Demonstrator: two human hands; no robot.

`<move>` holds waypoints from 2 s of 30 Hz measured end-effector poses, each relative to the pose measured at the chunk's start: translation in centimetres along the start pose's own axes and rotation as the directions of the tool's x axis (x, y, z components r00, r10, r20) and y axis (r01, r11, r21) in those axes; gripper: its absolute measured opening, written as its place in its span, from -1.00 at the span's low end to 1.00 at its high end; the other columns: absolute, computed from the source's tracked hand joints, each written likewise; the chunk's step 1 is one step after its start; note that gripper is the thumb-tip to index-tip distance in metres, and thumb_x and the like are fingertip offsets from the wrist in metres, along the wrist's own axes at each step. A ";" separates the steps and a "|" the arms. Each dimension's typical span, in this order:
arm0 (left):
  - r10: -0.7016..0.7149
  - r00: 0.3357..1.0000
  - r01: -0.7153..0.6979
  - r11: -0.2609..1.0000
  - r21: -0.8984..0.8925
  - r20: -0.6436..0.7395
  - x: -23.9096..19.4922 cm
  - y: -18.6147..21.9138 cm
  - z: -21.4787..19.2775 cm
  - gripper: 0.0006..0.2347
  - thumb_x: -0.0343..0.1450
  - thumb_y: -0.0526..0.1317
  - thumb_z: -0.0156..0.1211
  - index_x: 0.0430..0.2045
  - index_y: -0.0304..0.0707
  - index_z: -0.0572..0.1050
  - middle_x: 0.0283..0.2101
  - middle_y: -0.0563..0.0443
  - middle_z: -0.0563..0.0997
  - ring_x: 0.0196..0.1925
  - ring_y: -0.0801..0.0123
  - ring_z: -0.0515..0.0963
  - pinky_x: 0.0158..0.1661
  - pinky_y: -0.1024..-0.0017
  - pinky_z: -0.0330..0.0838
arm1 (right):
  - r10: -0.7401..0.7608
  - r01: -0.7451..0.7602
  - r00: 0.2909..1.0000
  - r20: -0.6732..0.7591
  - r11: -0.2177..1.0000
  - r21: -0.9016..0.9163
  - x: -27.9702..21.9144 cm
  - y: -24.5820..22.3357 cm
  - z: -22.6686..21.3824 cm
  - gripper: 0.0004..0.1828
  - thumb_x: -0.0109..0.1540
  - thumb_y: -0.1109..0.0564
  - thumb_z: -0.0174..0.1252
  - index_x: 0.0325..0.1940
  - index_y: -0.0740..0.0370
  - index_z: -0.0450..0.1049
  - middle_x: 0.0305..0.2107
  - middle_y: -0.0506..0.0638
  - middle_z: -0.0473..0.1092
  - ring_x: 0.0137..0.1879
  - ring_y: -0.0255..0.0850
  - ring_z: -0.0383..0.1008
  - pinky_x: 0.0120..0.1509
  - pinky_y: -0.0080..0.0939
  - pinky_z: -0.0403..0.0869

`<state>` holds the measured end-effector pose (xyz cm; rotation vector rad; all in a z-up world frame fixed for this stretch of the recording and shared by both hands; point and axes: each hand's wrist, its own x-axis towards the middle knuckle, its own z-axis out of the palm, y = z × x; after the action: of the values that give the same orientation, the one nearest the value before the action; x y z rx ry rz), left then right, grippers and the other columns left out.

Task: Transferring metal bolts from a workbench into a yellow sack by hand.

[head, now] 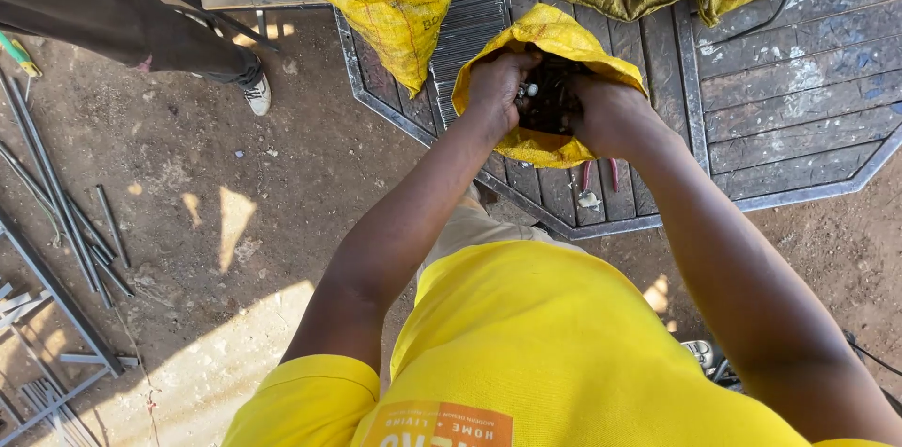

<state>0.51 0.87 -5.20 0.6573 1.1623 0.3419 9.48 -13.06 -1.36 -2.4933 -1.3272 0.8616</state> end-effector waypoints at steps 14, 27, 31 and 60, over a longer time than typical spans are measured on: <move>0.005 1.000 -0.005 1.000 0.028 -0.003 7.7 -5.7 -3.6 -0.85 0.24 -0.27 0.34 -0.51 -0.26 0.45 -0.53 -0.05 0.43 -0.44 0.12 0.48 -0.37 0.13 0.35 | -0.105 -0.454 0.834 0.541 0.425 0.783 3.8 -2.1 0.3 -0.40 0.38 -0.10 -0.33 0.55 -0.16 0.06 0.47 -0.15 0.17 0.55 -0.18 0.17 0.67 -0.07 0.10; 0.013 1.000 -0.013 0.999 0.030 0.013 6.9 -3.9 -2.8 -0.90 0.26 -0.28 0.28 -0.56 -0.30 0.49 -0.54 -0.14 0.44 -0.41 -0.04 0.51 -0.35 0.02 0.37 | -0.660 0.639 0.751 -0.003 0.726 0.253 6.3 5.0 8.1 -0.17 0.30 0.07 0.17 0.59 0.26 0.00 0.15 0.34 0.35 0.18 0.17 0.47 0.34 0.00 0.41; 0.007 1.000 -0.007 0.999 0.036 0.000 7.4 -4.6 -2.4 -0.90 0.26 -0.27 0.26 -0.53 -0.30 0.48 -0.50 -0.13 0.45 -0.37 -0.01 0.51 -0.30 -0.01 0.39 | -0.065 -0.555 0.829 0.556 -0.220 0.802 5.2 0.4 3.8 -0.58 0.12 0.18 0.44 -0.06 0.22 0.38 -0.32 -0.07 0.42 -0.20 -0.30 0.51 0.00 -0.35 0.49; -0.141 0.989 0.139 0.989 -0.046 -0.049 1.3 0.1 -0.5 -0.88 0.21 -0.41 0.30 -0.64 -0.18 0.46 -0.64 0.12 0.36 -0.55 0.33 0.37 -0.42 0.22 0.30 | -0.221 0.212 0.975 -0.012 0.948 -0.235 9.2 9.9 7.9 -0.32 0.34 -0.12 -0.10 0.53 0.10 0.14 0.44 0.21 0.11 0.51 0.19 0.08 0.55 0.14 0.10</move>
<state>0.50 1.85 -6.25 0.5292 1.2406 0.2646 15.83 -12.18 -15.66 -2.4494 -1.7397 0.6385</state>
